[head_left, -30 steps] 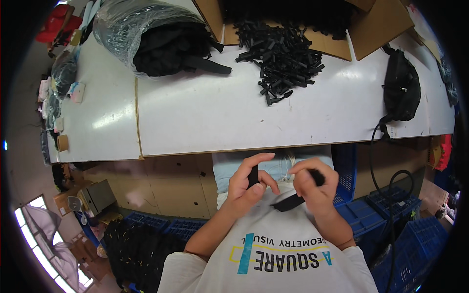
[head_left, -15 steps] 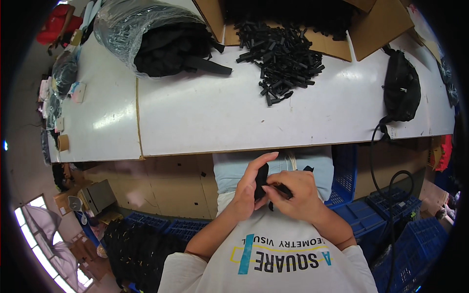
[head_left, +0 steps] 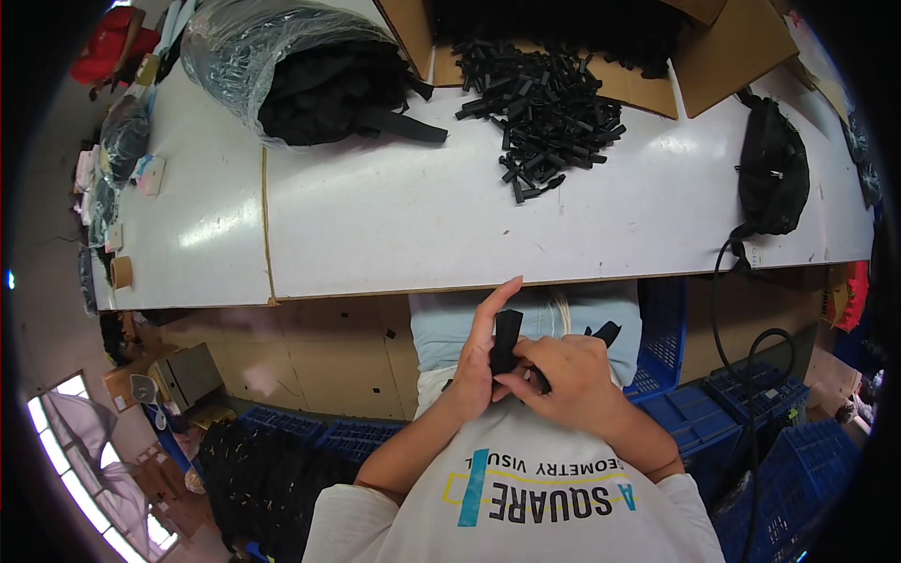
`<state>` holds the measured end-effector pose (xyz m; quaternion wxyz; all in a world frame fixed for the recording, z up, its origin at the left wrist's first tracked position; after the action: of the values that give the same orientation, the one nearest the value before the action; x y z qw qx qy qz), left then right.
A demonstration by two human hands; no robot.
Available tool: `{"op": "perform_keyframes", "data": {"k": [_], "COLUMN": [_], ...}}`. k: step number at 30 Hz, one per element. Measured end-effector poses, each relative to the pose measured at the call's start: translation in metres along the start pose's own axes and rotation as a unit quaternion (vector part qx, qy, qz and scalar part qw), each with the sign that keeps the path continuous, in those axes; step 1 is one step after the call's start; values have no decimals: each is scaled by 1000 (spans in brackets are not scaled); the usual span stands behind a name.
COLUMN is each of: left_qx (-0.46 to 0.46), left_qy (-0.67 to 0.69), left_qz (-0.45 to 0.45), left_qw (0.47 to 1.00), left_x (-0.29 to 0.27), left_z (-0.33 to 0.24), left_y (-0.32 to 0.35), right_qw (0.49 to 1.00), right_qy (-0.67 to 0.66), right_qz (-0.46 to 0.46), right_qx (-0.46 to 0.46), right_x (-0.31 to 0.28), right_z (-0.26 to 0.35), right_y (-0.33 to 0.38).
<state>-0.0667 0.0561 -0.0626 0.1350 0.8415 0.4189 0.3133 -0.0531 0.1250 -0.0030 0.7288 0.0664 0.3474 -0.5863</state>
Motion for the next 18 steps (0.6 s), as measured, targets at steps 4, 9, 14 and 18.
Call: {"op": "perform_keyframes", "data": {"k": [4, 9, 14, 18], "left_qx": [3, -9, -3, -7], "left_qy": [5, 18, -36, -10], "left_qz": [7, 2, 4, 47], "left_qw": [1000, 1000, 999, 999], "left_x": [-1, 2, 4, 3], "left_z": [6, 9, 4, 16], "left_y": [0, 0, 1, 0], "right_qw": [1000, 994, 986, 979], "right_qy": [-8, -58, -130, -181], "right_qz": [21, 43, 50, 11], "right_qx": [12, 78, 90, 94], "right_x": [5, 11, 15, 9], "right_z": [-1, -12, -18, -21], "right_y": [-1, 3, 3, 2]}}
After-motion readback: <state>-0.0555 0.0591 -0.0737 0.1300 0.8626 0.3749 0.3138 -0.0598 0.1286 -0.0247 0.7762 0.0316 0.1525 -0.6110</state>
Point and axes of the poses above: each hand's wrist, its own y-axis away from the middle knuckle, its own x-axis out of the palm, z = x × y, the point moved 10 cm from there along -y, towards the middle knuckle, and after that the axes turned 14 degrees about -x, right-handed, at the moved point
